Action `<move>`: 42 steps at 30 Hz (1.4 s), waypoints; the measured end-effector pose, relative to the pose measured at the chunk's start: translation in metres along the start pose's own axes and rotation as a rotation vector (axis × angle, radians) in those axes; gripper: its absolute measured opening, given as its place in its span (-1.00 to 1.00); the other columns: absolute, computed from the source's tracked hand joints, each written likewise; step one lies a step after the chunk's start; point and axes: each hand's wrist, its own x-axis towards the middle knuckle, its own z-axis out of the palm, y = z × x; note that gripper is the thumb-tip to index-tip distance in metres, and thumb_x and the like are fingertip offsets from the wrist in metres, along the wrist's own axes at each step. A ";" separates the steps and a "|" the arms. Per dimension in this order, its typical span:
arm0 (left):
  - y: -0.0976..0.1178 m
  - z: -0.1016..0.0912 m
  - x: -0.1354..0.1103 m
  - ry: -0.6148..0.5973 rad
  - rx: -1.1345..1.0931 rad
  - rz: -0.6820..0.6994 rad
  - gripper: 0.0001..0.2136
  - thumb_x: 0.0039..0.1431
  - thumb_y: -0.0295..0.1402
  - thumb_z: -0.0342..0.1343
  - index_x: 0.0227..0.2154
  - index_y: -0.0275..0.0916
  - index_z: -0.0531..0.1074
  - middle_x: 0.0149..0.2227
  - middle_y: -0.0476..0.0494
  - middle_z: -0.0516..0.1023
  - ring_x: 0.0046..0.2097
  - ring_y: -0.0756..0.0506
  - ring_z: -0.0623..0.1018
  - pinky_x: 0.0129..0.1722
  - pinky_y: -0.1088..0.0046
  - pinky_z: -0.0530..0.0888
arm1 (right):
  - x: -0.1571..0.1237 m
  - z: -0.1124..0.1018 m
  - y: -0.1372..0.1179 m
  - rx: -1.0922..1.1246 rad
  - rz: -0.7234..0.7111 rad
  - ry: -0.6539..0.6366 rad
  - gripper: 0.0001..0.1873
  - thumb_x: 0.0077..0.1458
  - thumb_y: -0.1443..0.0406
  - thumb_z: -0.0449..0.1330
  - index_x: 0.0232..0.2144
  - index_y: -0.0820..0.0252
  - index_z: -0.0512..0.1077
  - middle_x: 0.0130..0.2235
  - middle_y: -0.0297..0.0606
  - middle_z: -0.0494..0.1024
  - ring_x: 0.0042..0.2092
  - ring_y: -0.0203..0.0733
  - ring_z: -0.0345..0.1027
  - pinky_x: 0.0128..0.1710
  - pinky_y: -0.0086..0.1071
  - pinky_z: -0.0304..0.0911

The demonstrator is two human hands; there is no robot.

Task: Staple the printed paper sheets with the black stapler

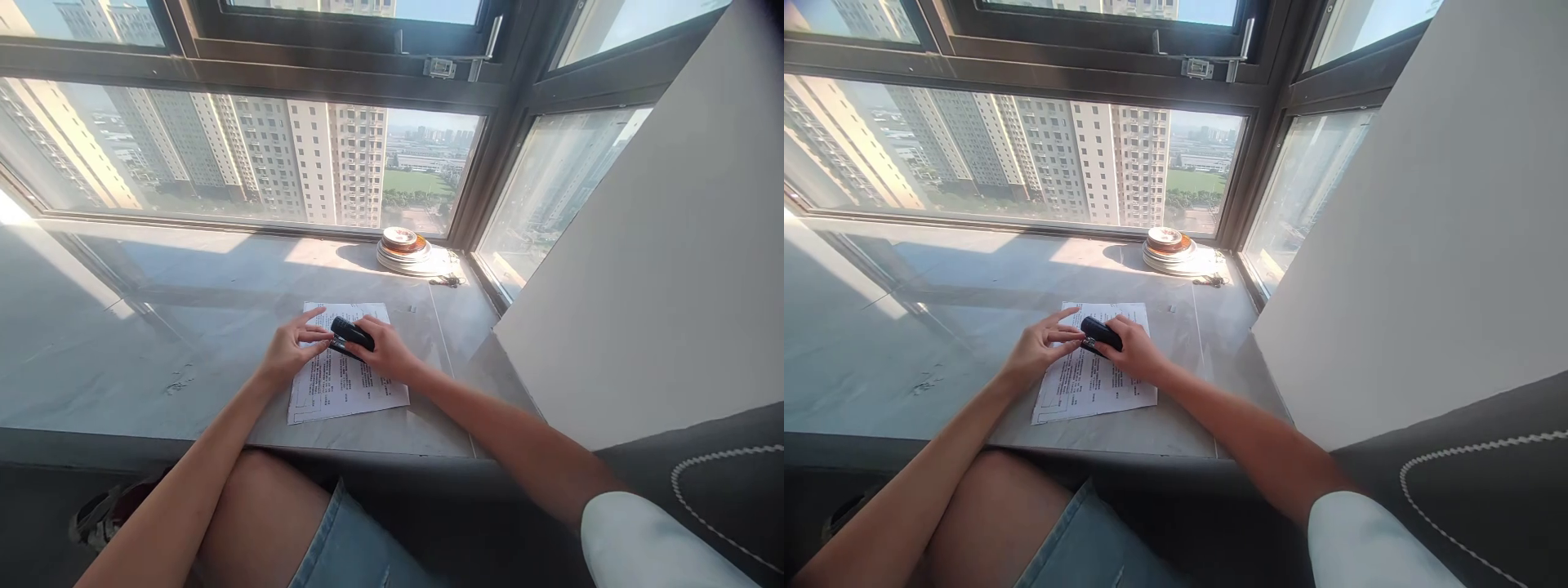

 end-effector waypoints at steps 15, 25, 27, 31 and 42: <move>-0.031 -0.017 0.004 0.356 0.362 -0.094 -0.85 0.13 -0.33 0.03 -0.34 -0.15 0.50 -0.33 -0.04 0.68 -0.33 -0.10 0.60 -0.20 0.41 0.45 | -0.103 -0.059 -0.008 -0.075 0.259 0.065 -0.71 0.29 0.04 0.21 -0.11 0.09 0.46 -0.13 -0.21 0.52 -0.10 -0.04 0.40 -0.06 -0.21 0.31; -0.020 -0.010 -0.004 0.168 0.701 -0.119 -0.83 0.14 -0.38 0.02 -0.45 -0.13 0.51 -0.40 -0.09 0.61 -0.32 -0.17 0.56 -0.34 0.37 0.28 | -0.052 -0.096 0.064 -0.415 0.230 0.170 -0.38 0.30 -0.14 0.00 0.09 0.15 0.46 0.22 0.01 0.44 0.26 0.14 0.31 0.28 0.02 0.21; -0.017 -0.007 -0.007 0.129 0.717 -0.079 -0.81 0.15 -0.40 0.00 -0.46 -0.14 0.50 -0.38 -0.10 0.61 -0.32 -0.15 0.55 -0.36 0.38 0.25 | -0.037 -0.079 0.083 -0.507 0.255 0.006 -0.27 0.30 -0.15 -0.02 0.25 0.23 0.36 0.40 0.08 0.21 0.43 0.18 0.05 0.39 0.03 0.06; -0.016 -0.006 -0.009 0.183 0.683 -0.110 -0.82 0.15 -0.43 0.02 -0.50 -0.15 0.47 -0.42 -0.10 0.56 -0.36 -0.13 0.51 -0.39 0.38 0.21 | -0.014 -0.041 0.105 -0.633 0.331 -0.225 -0.18 0.36 -0.12 -0.12 0.41 0.34 0.11 0.48 0.16 -0.01 0.51 0.18 -0.22 0.44 0.09 -0.10; -0.023 -0.044 -0.017 0.958 0.537 -0.210 -0.79 0.26 -0.48 -0.03 -0.50 -0.19 0.37 -0.42 -0.13 0.50 -0.40 -0.09 0.39 -0.41 0.40 0.08 | 0.092 0.074 0.029 -0.598 0.152 -0.327 -0.32 0.45 0.02 -0.18 0.41 0.31 0.11 0.50 0.07 -0.06 0.52 0.10 -0.25 0.46 0.03 -0.21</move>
